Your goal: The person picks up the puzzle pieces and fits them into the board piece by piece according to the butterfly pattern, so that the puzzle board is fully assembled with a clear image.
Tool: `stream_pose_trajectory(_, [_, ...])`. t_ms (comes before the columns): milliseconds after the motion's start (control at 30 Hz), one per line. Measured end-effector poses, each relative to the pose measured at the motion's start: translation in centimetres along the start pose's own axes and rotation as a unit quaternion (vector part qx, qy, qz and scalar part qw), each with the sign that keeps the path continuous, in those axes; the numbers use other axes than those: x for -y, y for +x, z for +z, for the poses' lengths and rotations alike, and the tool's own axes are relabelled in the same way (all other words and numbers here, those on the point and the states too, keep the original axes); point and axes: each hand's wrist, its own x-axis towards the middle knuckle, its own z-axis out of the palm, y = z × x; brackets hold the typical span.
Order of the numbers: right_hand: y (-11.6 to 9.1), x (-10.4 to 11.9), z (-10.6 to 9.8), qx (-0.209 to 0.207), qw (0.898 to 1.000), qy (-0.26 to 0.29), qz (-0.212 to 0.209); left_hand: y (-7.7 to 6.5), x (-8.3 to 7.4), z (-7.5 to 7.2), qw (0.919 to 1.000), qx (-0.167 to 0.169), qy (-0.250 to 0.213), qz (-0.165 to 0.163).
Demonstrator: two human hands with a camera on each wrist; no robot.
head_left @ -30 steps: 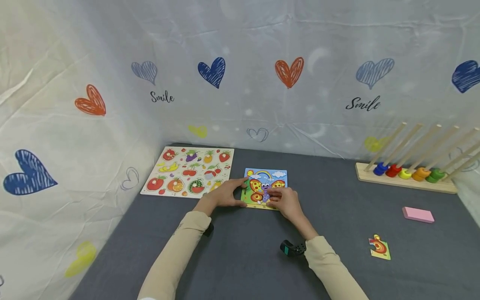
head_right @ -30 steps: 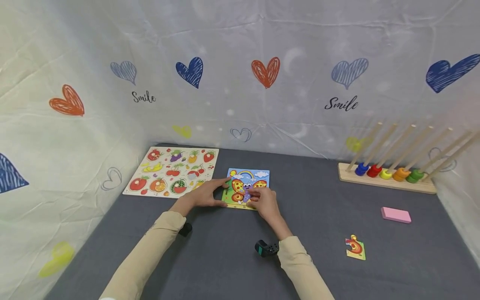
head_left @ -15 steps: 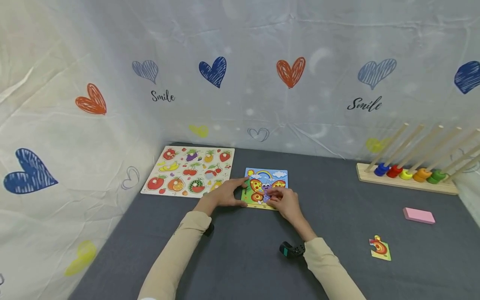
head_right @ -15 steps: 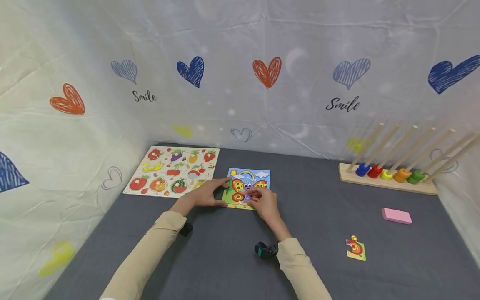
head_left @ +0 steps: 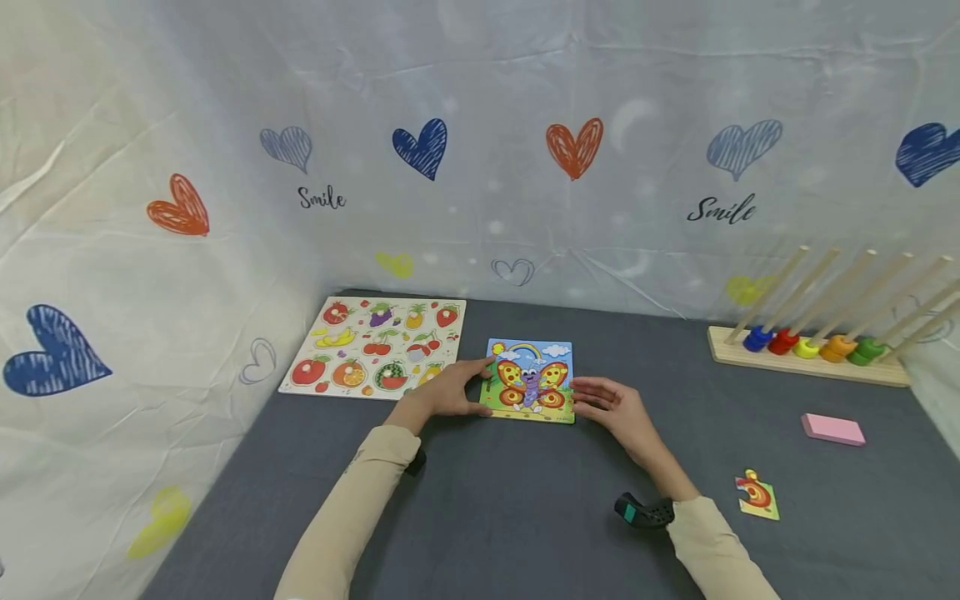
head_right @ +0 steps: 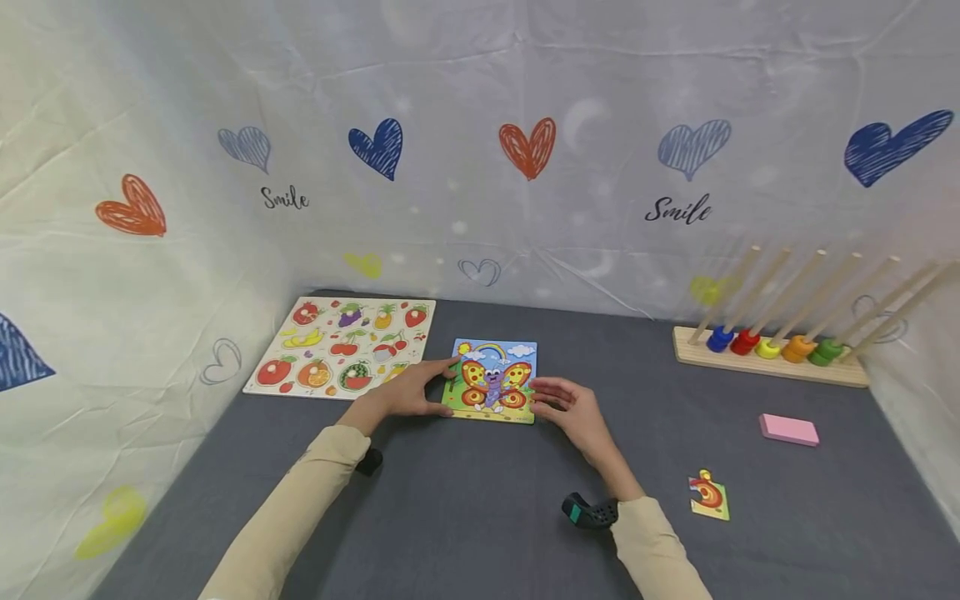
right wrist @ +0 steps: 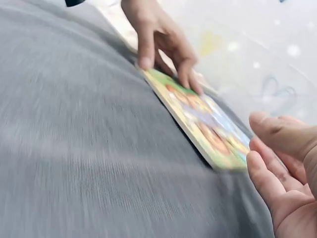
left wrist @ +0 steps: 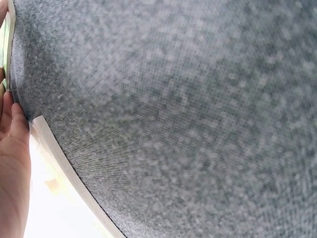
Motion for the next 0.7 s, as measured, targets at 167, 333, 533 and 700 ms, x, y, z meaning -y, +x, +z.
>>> stream_pose_trajectory(167, [-2.5, 0.1, -3.7, -0.001, 0.999, -0.027, -0.020, -0.1, 0.0, 0.0, 1.0000, -0.002, -0.005, 0.004])
stream_pose_trajectory(333, [-5.3, 0.3, -7.4, 0.004, 0.998, -0.050, -0.022, 0.0, -0.1, -0.1, 0.9999, -0.003, -0.005, 0.010])
stream_pose_trajectory(533, [-8.3, 0.9, -10.8, 0.012, 0.998, -0.060, 0.002, 0.1, -0.2, -0.1, 0.9999, -0.001, 0.001, 0.010])
stream_pose_trajectory(700, [-10.8, 1.3, -13.2, 0.004, 0.996, -0.087, 0.026, -0.1, -0.1, 0.0, 1.0000, 0.001, -0.006, 0.006])
